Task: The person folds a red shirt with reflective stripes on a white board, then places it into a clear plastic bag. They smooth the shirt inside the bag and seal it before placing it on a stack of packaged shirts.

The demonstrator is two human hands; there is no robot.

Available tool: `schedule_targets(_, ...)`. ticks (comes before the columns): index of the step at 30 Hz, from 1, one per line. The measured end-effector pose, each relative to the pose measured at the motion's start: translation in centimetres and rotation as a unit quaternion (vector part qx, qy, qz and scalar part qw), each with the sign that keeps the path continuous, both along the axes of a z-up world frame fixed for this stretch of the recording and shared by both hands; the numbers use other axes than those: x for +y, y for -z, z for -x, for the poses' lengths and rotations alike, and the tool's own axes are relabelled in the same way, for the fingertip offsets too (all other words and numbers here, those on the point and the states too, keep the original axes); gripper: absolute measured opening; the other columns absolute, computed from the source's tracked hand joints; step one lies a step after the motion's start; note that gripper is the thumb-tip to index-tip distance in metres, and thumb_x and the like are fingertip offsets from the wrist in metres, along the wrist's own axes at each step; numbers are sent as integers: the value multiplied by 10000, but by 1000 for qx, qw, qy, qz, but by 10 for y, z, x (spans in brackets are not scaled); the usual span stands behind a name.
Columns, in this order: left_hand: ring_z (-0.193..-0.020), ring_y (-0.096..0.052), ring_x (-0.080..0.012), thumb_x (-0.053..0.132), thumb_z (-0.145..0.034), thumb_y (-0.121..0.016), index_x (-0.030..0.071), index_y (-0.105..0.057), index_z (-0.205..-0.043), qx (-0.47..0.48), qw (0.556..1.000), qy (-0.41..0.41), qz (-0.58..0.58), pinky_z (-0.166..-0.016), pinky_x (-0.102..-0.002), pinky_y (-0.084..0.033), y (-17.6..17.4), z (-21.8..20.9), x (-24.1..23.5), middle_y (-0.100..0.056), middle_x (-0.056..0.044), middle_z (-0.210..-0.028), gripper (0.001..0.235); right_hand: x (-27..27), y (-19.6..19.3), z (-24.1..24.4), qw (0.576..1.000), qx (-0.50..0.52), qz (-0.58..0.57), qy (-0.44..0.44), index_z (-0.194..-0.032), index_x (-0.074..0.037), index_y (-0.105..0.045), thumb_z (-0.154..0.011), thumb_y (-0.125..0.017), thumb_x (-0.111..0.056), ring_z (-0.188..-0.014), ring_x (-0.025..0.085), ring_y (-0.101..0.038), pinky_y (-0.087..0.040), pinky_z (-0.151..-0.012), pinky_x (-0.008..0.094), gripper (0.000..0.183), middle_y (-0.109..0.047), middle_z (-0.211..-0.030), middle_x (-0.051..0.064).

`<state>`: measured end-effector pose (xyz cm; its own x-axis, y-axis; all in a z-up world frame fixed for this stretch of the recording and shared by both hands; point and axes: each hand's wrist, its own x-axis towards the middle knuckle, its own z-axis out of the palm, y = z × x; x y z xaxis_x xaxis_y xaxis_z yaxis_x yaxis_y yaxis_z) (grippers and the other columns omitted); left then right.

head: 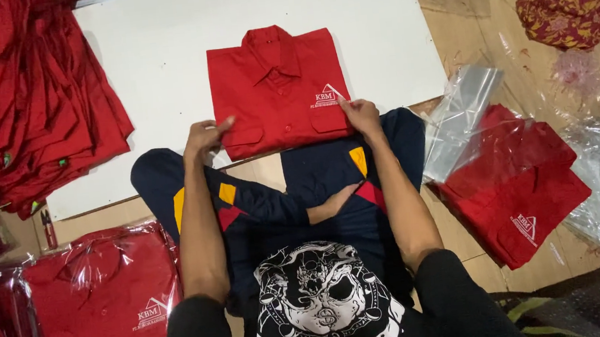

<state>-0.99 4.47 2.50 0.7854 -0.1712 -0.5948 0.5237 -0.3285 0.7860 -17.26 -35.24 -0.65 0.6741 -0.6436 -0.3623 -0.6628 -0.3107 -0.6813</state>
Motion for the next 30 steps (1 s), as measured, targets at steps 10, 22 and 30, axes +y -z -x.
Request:
schedule_targets(10,-917,-731,-285,117,-663,-1007,59,-639,-1222,-56,998,9,-27,-835,-421,-605,29,5,-4,-734,-154,-985,672,16,-8,-7,993,-111,41,-8,-1097,-119,-739,-747,-950,-287,-905,349,-729,-576,-790,429,442,-726,-869,159)
schedule_targets(22,-561,-675,-178,192,-889,-780,40,-661,-1234,-25,999,-28,37,-504,-262,-550,-20,33,3,-702,-140,-817,396,16,20,5,989,-134,65,-3,-1123,-61,-699,-944,-787,-398,-962,383,-726,-575,-829,476,391,-753,-978,189)
schedule_targets(30,-921,-728,-304,-66,-775,-834,46,-612,-1288,-93,988,79,99,-786,-429,-626,6,28,13,-714,-218,-999,571,8,33,13,978,-201,-44,33,-1083,-105,-768,-840,-873,-151,-712,107,-592,-534,-692,244,268,-686,-807,9)
